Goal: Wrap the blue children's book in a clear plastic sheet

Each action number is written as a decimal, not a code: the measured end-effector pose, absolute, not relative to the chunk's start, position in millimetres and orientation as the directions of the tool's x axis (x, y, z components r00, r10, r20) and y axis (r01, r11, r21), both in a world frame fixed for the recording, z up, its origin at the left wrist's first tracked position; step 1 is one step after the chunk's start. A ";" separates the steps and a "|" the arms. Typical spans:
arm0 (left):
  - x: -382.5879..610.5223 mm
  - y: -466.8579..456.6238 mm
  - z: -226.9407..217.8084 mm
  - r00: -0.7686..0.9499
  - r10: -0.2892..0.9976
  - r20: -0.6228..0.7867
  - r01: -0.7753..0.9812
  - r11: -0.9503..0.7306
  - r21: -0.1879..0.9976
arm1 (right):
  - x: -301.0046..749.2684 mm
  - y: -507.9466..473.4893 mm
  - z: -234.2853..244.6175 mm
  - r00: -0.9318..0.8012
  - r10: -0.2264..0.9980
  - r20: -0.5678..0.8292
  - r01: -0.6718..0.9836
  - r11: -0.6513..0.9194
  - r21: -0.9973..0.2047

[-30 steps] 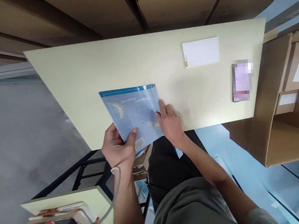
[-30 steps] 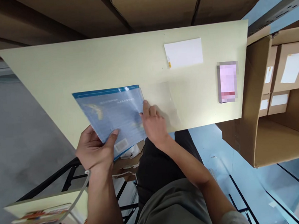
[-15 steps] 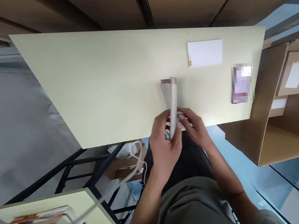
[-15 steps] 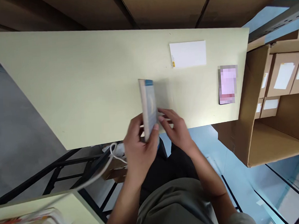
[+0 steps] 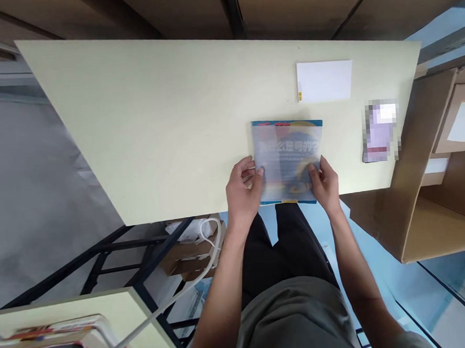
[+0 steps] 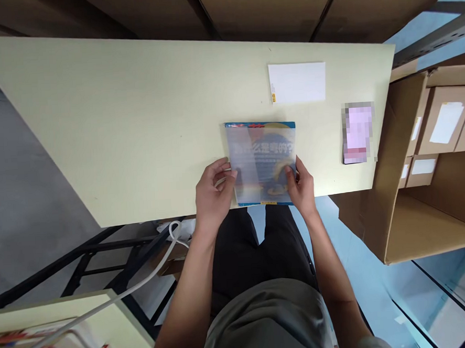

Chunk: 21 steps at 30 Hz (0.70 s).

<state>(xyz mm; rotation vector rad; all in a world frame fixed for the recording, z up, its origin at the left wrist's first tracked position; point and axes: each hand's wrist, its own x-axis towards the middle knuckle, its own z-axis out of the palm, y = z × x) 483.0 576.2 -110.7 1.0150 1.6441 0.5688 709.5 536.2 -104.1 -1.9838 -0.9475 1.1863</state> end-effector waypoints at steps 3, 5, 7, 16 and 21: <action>480.2 581.6 -114.5 -0.031 0.821 -0.570 0.222 0.562 0.797 | 709.2 535.9 -101.6 0.328 0.835 -0.441 0.215 -0.521 -0.826; 477.7 584.0 -112.9 -0.005 0.820 -0.572 0.130 0.568 0.813 | 706.9 536.7 -100.5 0.298 0.833 -0.466 0.176 -0.528 -0.831; 469.8 586.2 -108.6 0.019 0.820 -0.573 0.029 0.572 0.820 | 699.5 539.8 -100.4 0.263 0.829 -0.494 0.136 -0.538 -0.832; 377.0 608.9 -87.9 0.033 0.782 -0.623 -0.063 0.624 0.779 | 593.5 592.6 -103.7 0.136 0.910 -0.391 0.204 -0.412 -0.888; 305.8 638.1 -95.7 -0.088 0.808 -0.582 -0.044 0.581 0.813 | 510.5 628.7 -112.8 0.013 0.944 -0.330 0.253 -0.323 -0.912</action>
